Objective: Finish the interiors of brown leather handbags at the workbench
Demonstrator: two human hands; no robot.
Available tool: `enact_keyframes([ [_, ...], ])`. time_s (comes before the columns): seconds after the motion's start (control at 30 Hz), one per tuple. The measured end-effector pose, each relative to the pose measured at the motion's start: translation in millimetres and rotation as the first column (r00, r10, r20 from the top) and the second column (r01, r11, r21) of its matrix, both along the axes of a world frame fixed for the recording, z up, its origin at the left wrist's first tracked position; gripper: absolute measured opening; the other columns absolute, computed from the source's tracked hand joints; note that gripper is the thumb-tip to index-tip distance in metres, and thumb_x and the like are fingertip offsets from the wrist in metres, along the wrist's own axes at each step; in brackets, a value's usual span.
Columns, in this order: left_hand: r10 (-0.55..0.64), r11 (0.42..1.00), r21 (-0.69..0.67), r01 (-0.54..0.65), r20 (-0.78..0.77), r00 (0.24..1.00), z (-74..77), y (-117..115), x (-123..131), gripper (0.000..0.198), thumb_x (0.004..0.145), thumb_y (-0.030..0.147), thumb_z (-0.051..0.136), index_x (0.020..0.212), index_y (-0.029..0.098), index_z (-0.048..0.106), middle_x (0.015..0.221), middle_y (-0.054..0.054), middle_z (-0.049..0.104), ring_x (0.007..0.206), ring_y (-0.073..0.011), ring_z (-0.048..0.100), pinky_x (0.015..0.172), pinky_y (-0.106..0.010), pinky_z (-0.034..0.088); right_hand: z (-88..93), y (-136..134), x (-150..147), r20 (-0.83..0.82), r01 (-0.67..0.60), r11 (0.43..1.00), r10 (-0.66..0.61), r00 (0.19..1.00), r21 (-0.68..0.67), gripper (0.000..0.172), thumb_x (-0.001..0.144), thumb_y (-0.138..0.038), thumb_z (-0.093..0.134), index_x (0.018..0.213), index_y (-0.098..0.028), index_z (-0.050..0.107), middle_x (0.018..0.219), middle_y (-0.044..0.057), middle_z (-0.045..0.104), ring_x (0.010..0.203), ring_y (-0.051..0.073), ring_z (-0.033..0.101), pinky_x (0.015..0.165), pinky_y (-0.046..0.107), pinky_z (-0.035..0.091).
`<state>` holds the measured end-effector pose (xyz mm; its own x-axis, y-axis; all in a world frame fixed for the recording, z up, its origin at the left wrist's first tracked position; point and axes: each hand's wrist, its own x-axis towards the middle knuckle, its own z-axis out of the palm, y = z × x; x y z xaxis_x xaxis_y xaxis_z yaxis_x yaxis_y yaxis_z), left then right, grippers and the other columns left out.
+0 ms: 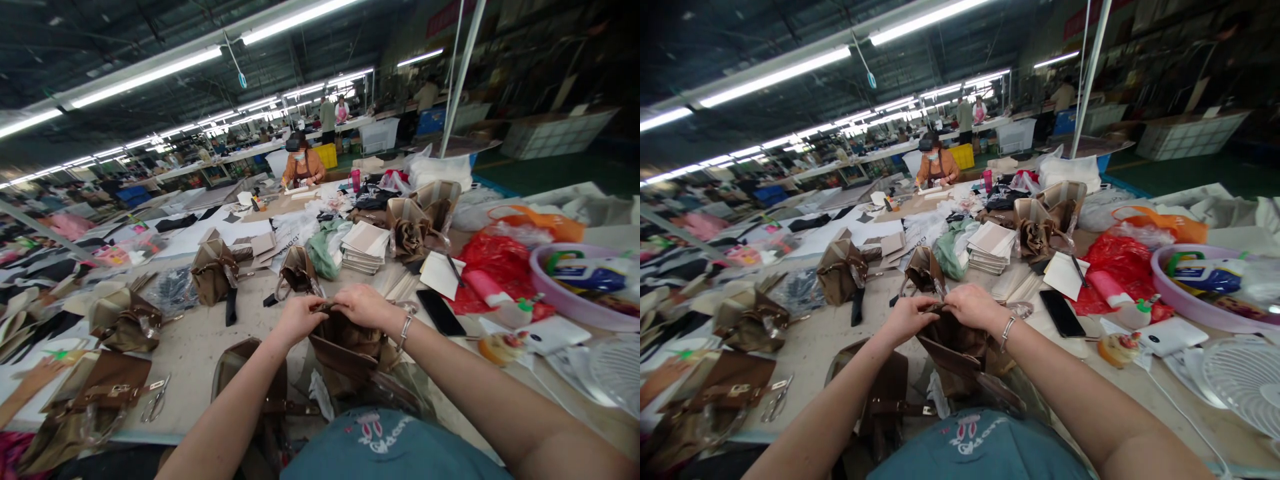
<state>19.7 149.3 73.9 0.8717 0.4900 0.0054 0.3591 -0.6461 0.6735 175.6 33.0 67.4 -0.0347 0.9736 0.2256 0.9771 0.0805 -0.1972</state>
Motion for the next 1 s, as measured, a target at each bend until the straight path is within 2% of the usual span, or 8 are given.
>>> enact_keyframes([
  [0.07, 0.0, 0.998, 0.061, 0.001, -0.026, 1.0, 3.2, -1, 0, 0.019, 0.071, 0.02, 0.062, 0.087, 0.022, 0.071, 0.082, 0.001, 0.071, 0.075, -0.0139, 0.062, 0.07, -0.022, 0.045, 0.3, 0, 0, 0.001, -0.019, 1.0, 0.019, 1.0, 0.009, 0.028, 0.089, -0.033, 0.044, 0.08, -0.018, 0.066, 0.079, 0.005, 0.066, 0.073, 0.016, 0.056, 0.064, 0.027, 0.033],
  [0.27, 0.039, 0.994, 0.1, -0.031, -0.077, 0.996, 3.6, -4, 2, 0.017, 0.074, 0.023, 0.058, 0.083, 0.02, 0.072, 0.076, 0.0, 0.071, 0.071, -0.0137, 0.061, 0.064, -0.021, 0.043, -1.0, -2, 0, -0.009, -0.039, 0.999, 0.039, 0.999, 0.008, 0.028, 0.089, -0.033, 0.044, 0.081, -0.018, 0.065, 0.079, 0.006, 0.065, 0.073, 0.015, 0.056, 0.064, 0.027, 0.033],
  [0.5, 0.074, 0.997, 0.027, -0.072, -0.064, 0.995, 1.3, -5, 3, 0.018, 0.073, 0.026, 0.057, 0.08, 0.018, 0.071, 0.072, 0.0, 0.069, 0.067, -0.0136, 0.058, 0.061, -0.021, 0.04, -0.2, -3, 0, 0.011, -0.011, 1.0, 0.011, 1.0, -0.017, 0.029, 0.09, -0.034, 0.041, 0.084, -0.019, 0.066, 0.082, 0.005, 0.066, 0.076, 0.017, 0.057, 0.065, 0.027, 0.035],
  [0.63, -0.017, 1.0, -0.016, 0.015, -0.173, 0.985, 10.6, -8, -7, 0.02, 0.067, 0.028, 0.063, 0.084, 0.018, 0.07, 0.071, 0.002, 0.068, 0.066, -0.0145, 0.058, 0.056, -0.021, 0.037, 2.1, -3, -5, 0.022, 0.039, 0.999, -0.038, 0.999, -0.035, 0.03, 0.089, -0.034, 0.041, 0.085, -0.018, 0.066, 0.083, 0.007, 0.067, 0.078, 0.018, 0.058, 0.068, 0.028, 0.036],
  [0.73, -0.022, 0.995, 0.085, 0.043, -0.233, 0.972, 15.6, -11, -16, 0.021, 0.066, 0.027, 0.064, 0.085, 0.019, 0.069, 0.075, 0.0, 0.068, 0.068, -0.0158, 0.059, 0.058, -0.022, 0.036, 2.9, -4, -8, 0.012, 0.069, 0.997, -0.069, 0.998, -0.038, 0.028, 0.089, -0.031, 0.041, 0.086, -0.018, 0.066, 0.085, 0.008, 0.067, 0.081, 0.019, 0.057, 0.071, 0.028, 0.037],
  [0.83, 0.052, 0.981, 0.196, 0.0, -0.26, 0.964, 13.7, -11, -20, 0.017, 0.071, 0.029, 0.059, 0.08, 0.019, 0.07, 0.073, -0.002, 0.069, 0.068, -0.0168, 0.058, 0.059, -0.024, 0.036, 3.2, -6, -10, -0.008, 0.073, 0.996, -0.074, 0.997, -0.055, 0.028, 0.089, -0.031, 0.041, 0.089, -0.017, 0.065, 0.087, 0.008, 0.067, 0.082, 0.019, 0.057, 0.073, 0.028, 0.037],
  [1.0, 0.105, 0.978, 0.196, -0.07, -0.173, 0.979, 7.9, -9, -18, 0.026, 0.074, 0.027, 0.058, 0.098, 0.023, 0.068, 0.088, -0.003, 0.07, 0.078, -0.0173, 0.06, 0.069, -0.025, 0.041, 1.7, -7, -7, -0.009, 0.072, 0.996, -0.072, 0.997, -0.049, 0.028, 0.09, -0.033, 0.042, 0.088, -0.018, 0.065, 0.087, 0.007, 0.067, 0.081, 0.018, 0.058, 0.071, 0.027, 0.037],
])
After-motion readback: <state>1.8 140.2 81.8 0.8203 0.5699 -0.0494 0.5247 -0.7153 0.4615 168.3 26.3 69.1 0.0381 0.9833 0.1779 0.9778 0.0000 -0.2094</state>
